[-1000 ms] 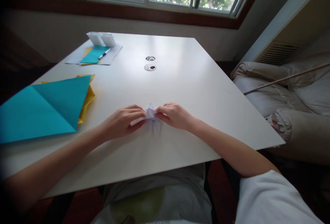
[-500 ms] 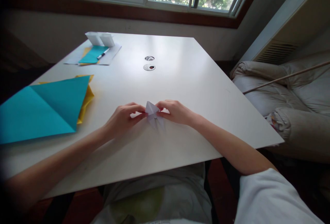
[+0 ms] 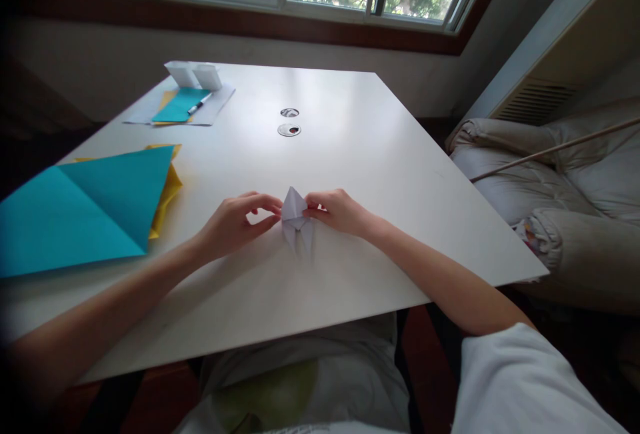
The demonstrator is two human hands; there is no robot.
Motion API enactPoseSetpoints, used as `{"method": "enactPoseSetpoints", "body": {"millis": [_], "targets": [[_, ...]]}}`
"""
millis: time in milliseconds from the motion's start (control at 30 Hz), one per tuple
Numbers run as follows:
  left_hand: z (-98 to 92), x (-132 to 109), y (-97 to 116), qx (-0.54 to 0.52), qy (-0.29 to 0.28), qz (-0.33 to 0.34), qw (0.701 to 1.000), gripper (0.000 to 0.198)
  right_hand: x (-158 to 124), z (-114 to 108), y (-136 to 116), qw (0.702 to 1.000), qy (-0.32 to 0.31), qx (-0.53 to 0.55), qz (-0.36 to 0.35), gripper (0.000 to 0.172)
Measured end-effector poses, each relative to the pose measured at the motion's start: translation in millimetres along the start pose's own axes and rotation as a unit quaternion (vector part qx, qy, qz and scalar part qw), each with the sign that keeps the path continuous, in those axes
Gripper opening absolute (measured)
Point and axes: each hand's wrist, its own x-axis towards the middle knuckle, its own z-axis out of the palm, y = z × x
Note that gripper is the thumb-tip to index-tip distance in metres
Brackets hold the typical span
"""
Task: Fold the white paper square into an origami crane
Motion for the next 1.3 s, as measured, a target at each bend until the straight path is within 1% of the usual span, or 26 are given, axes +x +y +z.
{"method": "enactPoseSetpoints", "body": {"millis": [133, 233, 367, 433, 533, 633, 733, 867, 967, 1167, 1300], "targets": [[-0.2, -0.4, 0.2, 0.028, -0.01, 0.033, 0.999, 0.018, 0.9, -0.5, 0.0, 1.0, 0.002, 0.003, 0.0, 0.012], [3.4, -0.4, -1.0, 0.037, -0.004, 0.025, 0.999, 0.015, 1.4, -0.4, -2.2, 1.0, 0.003, 0.005, 0.017, 0.013], [8.6, 1.0, -2.7, 0.016, 0.006, -0.033, 0.999, 0.017, 2.2, 1.1, -7.1, 0.998, 0.024, 0.015, 0.053, 0.017], [9.7, 2.2, -2.5, -0.023, 0.005, -0.08, 0.997, 0.021, 2.4, 1.7, -9.5, 0.996, 0.034, 0.022, 0.075, 0.017], [8.8, 3.3, -0.6, -0.085, -0.012, -0.144, 0.986, 0.026, 1.7, 1.6, -12.5, 0.994, 0.03, 0.037, 0.098, 0.016], [6.9, 2.7, 1.4, -0.101, -0.024, -0.176, 0.979, 0.025, 0.4, 1.5, -14.7, 0.993, 0.025, 0.046, 0.108, 0.021], [6.8, 1.4, 2.5, -0.097, -0.015, -0.189, 0.977, 0.027, 0.1, 4.0, -16.5, 0.99, 0.04, 0.053, 0.127, 0.026], [9.7, 1.0, 5.4, -0.11, 0.006, -0.199, 0.974, 0.029, 1.3, 10.7, -18.2, 0.982, 0.091, 0.057, 0.158, 0.019], [11.6, 0.9, 9.7, -0.08, 0.028, -0.191, 0.978, 0.028, 2.1, 13.9, -20.3, 0.977, 0.109, 0.059, 0.175, 0.016], [12.8, -1.2, 14.4, -0.03, 0.039, -0.16, 0.986, 0.013, 2.7, 9.4, -26.9, 0.977, 0.105, 0.04, 0.183, 0.014], [11.8, -0.5, 14.0, -0.025, 0.029, -0.154, 0.987, 0.013, 3.2, 6.5, -26.3, 0.98, 0.085, 0.023, 0.177, 0.016]]}}
